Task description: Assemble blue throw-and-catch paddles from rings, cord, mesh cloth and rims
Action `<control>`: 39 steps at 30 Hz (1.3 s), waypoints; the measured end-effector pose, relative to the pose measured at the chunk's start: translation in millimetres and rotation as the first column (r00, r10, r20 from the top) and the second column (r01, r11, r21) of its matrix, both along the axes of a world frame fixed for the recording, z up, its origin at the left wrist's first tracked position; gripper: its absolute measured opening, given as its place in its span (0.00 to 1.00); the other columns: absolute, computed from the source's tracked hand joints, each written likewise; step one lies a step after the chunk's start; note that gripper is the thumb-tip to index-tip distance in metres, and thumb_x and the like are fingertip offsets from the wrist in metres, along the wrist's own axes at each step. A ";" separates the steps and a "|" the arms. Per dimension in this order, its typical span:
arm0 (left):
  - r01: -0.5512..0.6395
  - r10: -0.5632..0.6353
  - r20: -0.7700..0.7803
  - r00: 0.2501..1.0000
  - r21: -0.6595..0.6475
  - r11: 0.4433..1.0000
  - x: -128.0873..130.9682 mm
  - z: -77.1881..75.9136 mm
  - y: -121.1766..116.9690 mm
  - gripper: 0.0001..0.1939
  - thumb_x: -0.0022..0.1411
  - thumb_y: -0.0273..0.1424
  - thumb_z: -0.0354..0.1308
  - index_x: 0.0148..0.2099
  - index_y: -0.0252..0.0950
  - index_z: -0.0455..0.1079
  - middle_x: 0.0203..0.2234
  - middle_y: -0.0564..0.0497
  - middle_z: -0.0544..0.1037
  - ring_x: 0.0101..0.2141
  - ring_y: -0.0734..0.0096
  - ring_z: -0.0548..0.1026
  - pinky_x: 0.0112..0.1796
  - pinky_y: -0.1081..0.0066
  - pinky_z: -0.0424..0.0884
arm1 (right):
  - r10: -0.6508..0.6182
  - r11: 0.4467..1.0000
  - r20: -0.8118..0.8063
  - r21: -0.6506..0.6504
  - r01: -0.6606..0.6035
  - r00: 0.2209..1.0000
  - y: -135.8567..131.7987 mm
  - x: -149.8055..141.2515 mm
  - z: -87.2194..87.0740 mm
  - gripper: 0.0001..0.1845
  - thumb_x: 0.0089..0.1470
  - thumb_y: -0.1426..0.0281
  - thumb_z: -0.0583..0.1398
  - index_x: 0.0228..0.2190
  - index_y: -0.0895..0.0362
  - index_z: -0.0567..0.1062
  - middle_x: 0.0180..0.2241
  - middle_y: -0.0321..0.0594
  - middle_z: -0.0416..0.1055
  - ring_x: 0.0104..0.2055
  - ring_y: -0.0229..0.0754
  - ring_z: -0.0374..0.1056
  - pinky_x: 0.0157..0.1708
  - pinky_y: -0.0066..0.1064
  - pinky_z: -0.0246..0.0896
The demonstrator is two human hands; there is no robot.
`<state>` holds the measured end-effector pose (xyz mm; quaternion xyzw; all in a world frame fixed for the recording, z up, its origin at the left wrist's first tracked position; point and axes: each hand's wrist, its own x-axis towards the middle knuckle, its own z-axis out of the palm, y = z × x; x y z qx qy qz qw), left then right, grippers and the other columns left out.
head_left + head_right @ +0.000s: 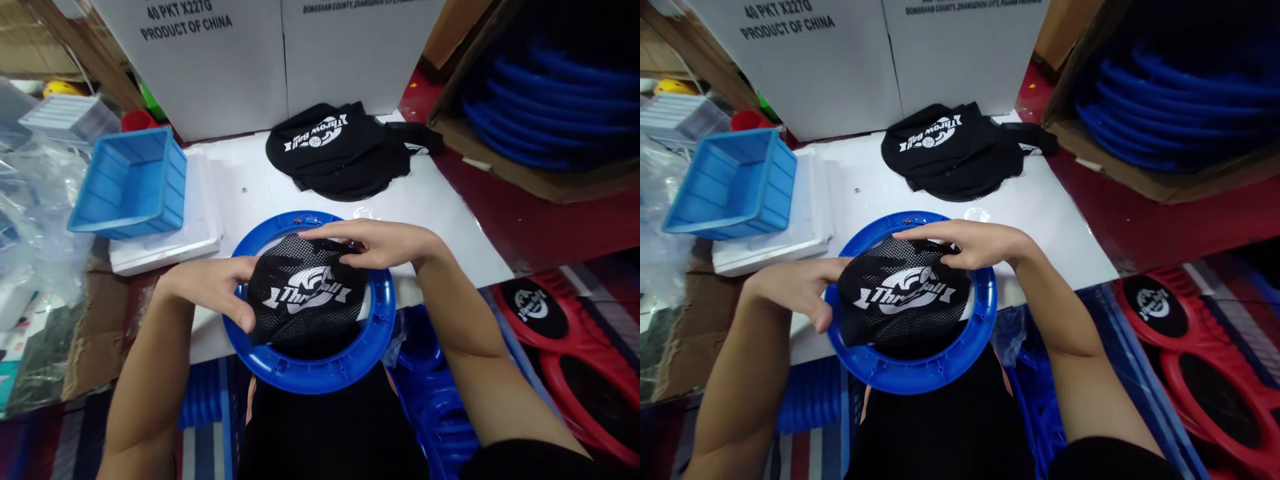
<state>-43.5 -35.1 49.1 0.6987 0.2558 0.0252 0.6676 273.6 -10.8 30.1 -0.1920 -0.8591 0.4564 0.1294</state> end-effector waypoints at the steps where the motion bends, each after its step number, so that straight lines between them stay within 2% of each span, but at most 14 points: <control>1: -0.036 0.036 0.008 0.999 0.025 0.999 3.1 -4.5 0.9 0.26 0.47 0.60 0.74 0.36 0.43 0.83 0.33 0.47 0.85 0.46 0.48 0.81 0.51 0.55 0.79 | 0.010 1.000 -0.004 0.012 -0.010 1.000 -0.2 -0.8 0.4 0.42 0.58 0.80 0.62 0.70 0.48 0.64 0.70 0.41 0.66 0.70 0.50 0.65 0.68 0.46 0.63; 5: -0.445 0.445 0.037 0.895 -0.012 0.896 25.0 -29.3 -0.7 0.32 0.65 0.65 0.53 0.29 0.40 0.69 0.29 0.46 0.79 0.37 0.57 0.80 0.39 0.58 0.80 | 0.057 0.998 -0.030 0.031 -0.056 0.998 0.8 -5.8 -4.1 0.40 0.58 0.80 0.59 0.70 0.50 0.65 0.70 0.41 0.66 0.70 0.47 0.64 0.68 0.44 0.63; 8: -0.651 0.654 0.016 0.757 -0.075 0.755 38.3 -41.1 -2.0 0.23 0.65 0.54 0.62 0.38 0.41 0.62 0.34 0.49 0.79 0.33 0.66 0.79 0.34 0.66 0.77 | 0.027 0.998 -0.065 0.062 -0.023 0.997 1.9 -9.4 -10.7 0.38 0.55 0.81 0.58 0.66 0.51 0.70 0.66 0.41 0.72 0.65 0.47 0.70 0.63 0.43 0.67; 14: -0.575 0.574 0.024 0.818 0.012 0.818 36.8 -39.4 -3.3 0.27 0.54 0.37 0.73 0.49 0.40 0.63 0.33 0.53 0.79 0.31 0.72 0.78 0.34 0.70 0.75 | -0.190 0.980 0.022 0.056 0.188 0.982 2.9 -11.0 -17.6 0.40 0.50 0.82 0.58 0.64 0.52 0.72 0.48 0.40 0.80 0.37 0.39 0.72 0.38 0.31 0.67; 18: -0.537 0.555 0.014 0.831 0.277 0.797 34.5 -39.6 -7.8 0.17 0.61 0.35 0.69 0.49 0.39 0.69 0.30 0.52 0.78 0.30 0.70 0.77 0.33 0.69 0.74 | -0.227 0.974 0.032 0.032 0.226 0.973 3.4 -10.3 -14.1 0.29 0.59 0.73 0.62 0.62 0.55 0.74 0.44 0.41 0.79 0.37 0.39 0.71 0.38 0.31 0.66; 20: -0.475 0.551 0.047 0.833 0.572 0.669 34.8 -39.9 -9.0 0.10 0.67 0.34 0.64 0.48 0.37 0.72 0.33 0.50 0.79 0.33 0.68 0.78 0.37 0.66 0.75 | -0.231 0.973 0.040 0.028 0.230 0.972 2.9 -10.9 -12.7 0.25 0.63 0.68 0.63 0.60 0.56 0.76 0.41 0.41 0.80 0.38 0.41 0.72 0.38 0.31 0.66; 22: -0.364 0.544 0.094 0.834 0.835 0.413 35.3 -38.7 -9.2 0.06 0.73 0.31 0.57 0.48 0.37 0.73 0.38 0.46 0.81 0.39 0.64 0.78 0.43 0.62 0.75 | -0.263 0.963 0.043 0.075 0.259 0.964 2.2 -12.4 -13.2 0.21 0.65 0.67 0.62 0.57 0.56 0.78 0.41 0.41 0.81 0.38 0.41 0.73 0.39 0.32 0.66; 24: -0.252 0.512 0.142 0.847 0.956 0.152 35.7 -35.6 -9.6 0.09 0.75 0.27 0.52 0.47 0.36 0.74 0.45 0.42 0.80 0.44 0.59 0.77 0.46 0.58 0.75 | -0.304 0.943 0.049 0.154 0.294 0.951 1.7 -14.1 -16.0 0.18 0.65 0.69 0.62 0.55 0.55 0.80 0.43 0.41 0.82 0.40 0.42 0.75 0.42 0.33 0.66; 26: -0.181 0.435 0.144 0.889 0.983 0.043 36.2 -31.0 -11.6 0.09 0.75 0.27 0.52 0.44 0.36 0.75 0.48 0.40 0.79 0.46 0.56 0.76 0.45 0.57 0.74 | -0.334 0.923 0.057 0.224 0.314 0.941 1.8 -15.5 -20.4 0.17 0.64 0.71 0.62 0.53 0.56 0.81 0.45 0.43 0.83 0.42 0.44 0.76 0.44 0.34 0.66; 27: -0.138 0.370 0.102 0.923 0.988 0.074 36.7 -28.8 -13.4 0.08 0.75 0.29 0.54 0.43 0.36 0.75 0.48 0.41 0.79 0.45 0.57 0.76 0.45 0.57 0.74 | -0.342 0.914 0.060 0.253 0.317 0.938 2.0 -15.9 -22.8 0.16 0.64 0.71 0.62 0.52 0.56 0.82 0.45 0.44 0.83 0.43 0.45 0.77 0.45 0.34 0.66; 29: 0.016 0.193 -0.065 0.979 0.969 0.248 39.1 -25.8 -18.7 0.07 0.73 0.34 0.60 0.43 0.36 0.75 0.46 0.43 0.78 0.44 0.58 0.76 0.43 0.60 0.75 | -0.367 0.887 0.032 0.312 0.340 0.930 2.5 -16.2 -26.8 0.15 0.64 0.71 0.63 0.50 0.57 0.83 0.44 0.45 0.84 0.44 0.46 0.78 0.46 0.35 0.66; 32: 0.281 -0.020 -0.305 0.952 0.848 0.450 48.0 -27.0 -29.1 0.12 0.68 0.39 0.68 0.44 0.36 0.75 0.43 0.45 0.78 0.41 0.59 0.77 0.42 0.62 0.75 | -0.386 0.854 -0.036 0.365 0.372 0.922 2.5 -16.2 -29.7 0.14 0.62 0.72 0.63 0.48 0.57 0.84 0.45 0.45 0.84 0.46 0.47 0.78 0.48 0.36 0.67; 36: 0.372 -0.111 -0.371 0.922 0.768 0.521 68.0 -32.0 -45.7 0.13 0.68 0.39 0.68 0.46 0.34 0.75 0.42 0.44 0.78 0.41 0.58 0.78 0.43 0.62 0.75 | -0.379 0.860 0.004 0.372 0.350 0.925 1.2 -16.3 -29.8 0.17 0.60 0.75 0.63 0.50 0.54 0.83 0.47 0.42 0.84 0.47 0.46 0.77 0.47 0.35 0.66; 39: 0.288 -0.088 -0.294 0.952 0.754 0.591 77.9 -33.3 -53.9 0.13 0.73 0.39 0.62 0.49 0.34 0.74 0.45 0.44 0.77 0.40 0.62 0.79 0.40 0.64 0.75 | -0.360 0.883 0.109 0.360 0.301 0.926 0.7 -16.1 -29.7 0.20 0.59 0.77 0.63 0.51 0.53 0.82 0.48 0.41 0.84 0.46 0.45 0.77 0.45 0.34 0.65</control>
